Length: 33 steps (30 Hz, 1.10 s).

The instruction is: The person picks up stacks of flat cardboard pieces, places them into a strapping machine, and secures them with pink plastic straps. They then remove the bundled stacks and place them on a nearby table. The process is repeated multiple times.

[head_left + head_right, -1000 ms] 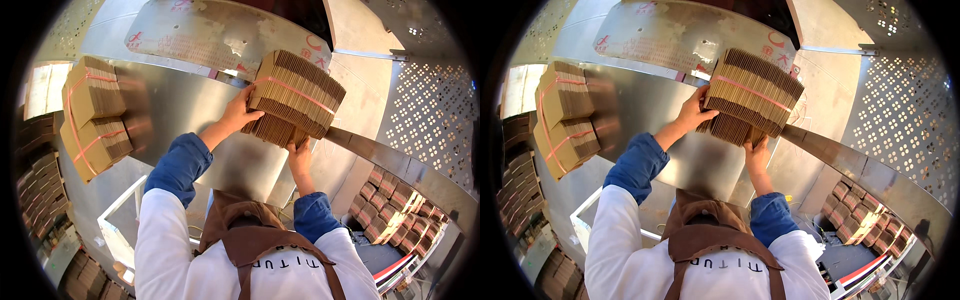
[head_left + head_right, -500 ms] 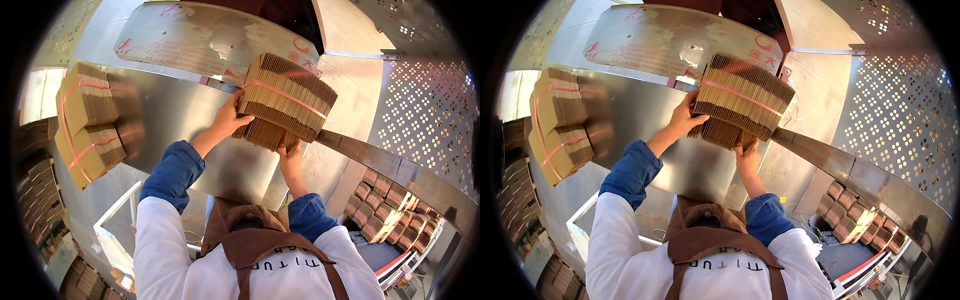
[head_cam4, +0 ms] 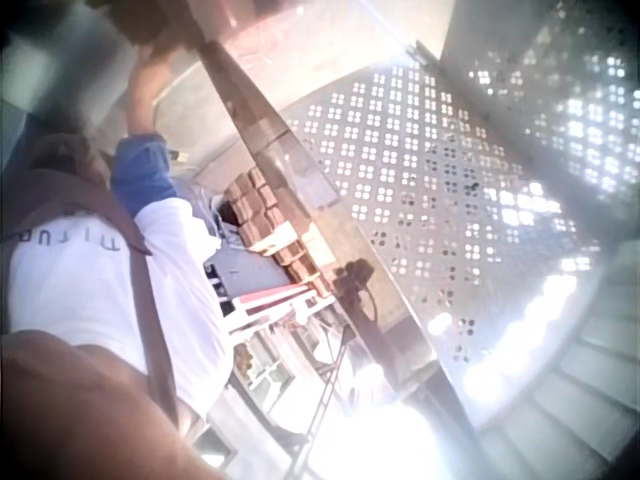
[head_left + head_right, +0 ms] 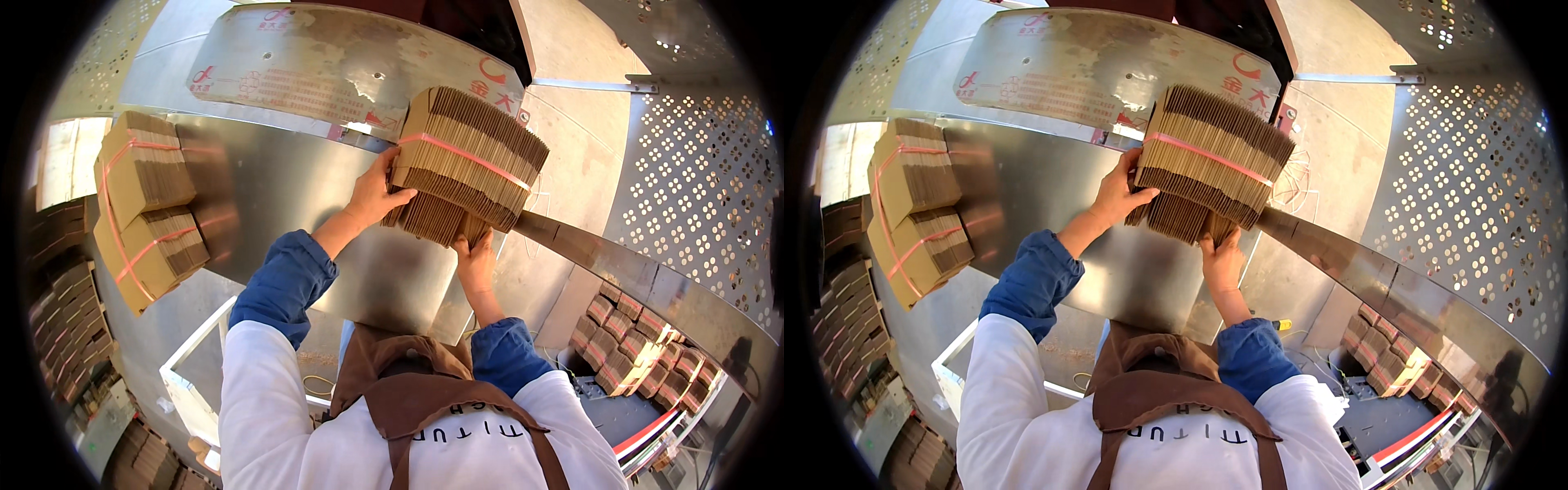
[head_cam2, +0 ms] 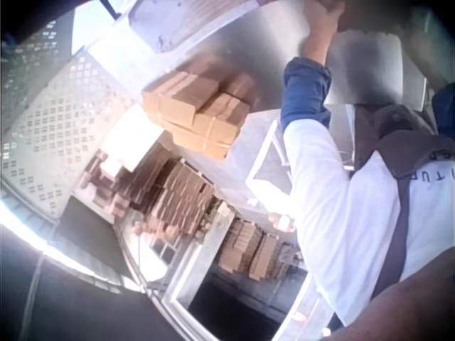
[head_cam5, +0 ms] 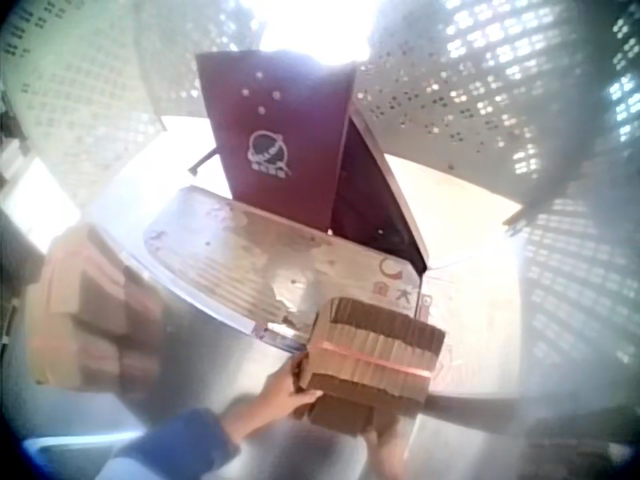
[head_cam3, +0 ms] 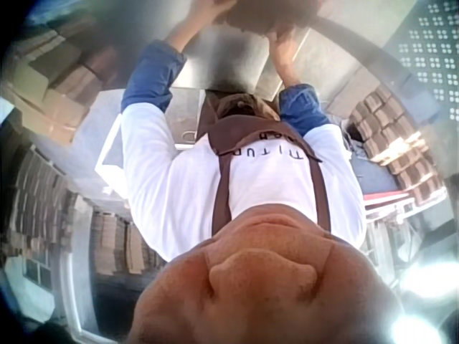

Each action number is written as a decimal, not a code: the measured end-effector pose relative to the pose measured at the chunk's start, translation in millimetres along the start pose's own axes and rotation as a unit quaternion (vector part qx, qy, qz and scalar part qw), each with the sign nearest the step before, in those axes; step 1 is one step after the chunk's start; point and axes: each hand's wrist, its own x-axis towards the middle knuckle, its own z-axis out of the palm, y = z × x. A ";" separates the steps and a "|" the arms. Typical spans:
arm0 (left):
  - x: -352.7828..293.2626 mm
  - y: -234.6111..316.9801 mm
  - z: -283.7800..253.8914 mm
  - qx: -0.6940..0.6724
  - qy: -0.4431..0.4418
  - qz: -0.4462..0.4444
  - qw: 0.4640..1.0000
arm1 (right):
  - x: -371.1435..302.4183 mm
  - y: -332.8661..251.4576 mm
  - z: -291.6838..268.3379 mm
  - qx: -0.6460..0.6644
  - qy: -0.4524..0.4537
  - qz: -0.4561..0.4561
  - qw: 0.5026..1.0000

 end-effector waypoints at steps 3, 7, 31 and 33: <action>3.3 1.6 -2.1 0.003 -0.004 0.011 1.000 | -0.9 3.5 1.9 0.011 0.001 0.014 1.000; 6.0 -5.6 -3.3 -0.025 -0.012 0.021 0.999 | -2.2 -0.7 1.6 0.025 -0.001 0.024 0.999; -228.8 -31.6 -51.0 -0.105 0.147 -0.102 0.978 | -122.0 -8.3 47.9 -0.050 -0.177 -0.114 0.976; -249.7 -40.9 -82.5 -0.091 0.195 -0.129 0.968 | -118.6 -38.3 79.1 -0.049 -0.190 -0.159 0.968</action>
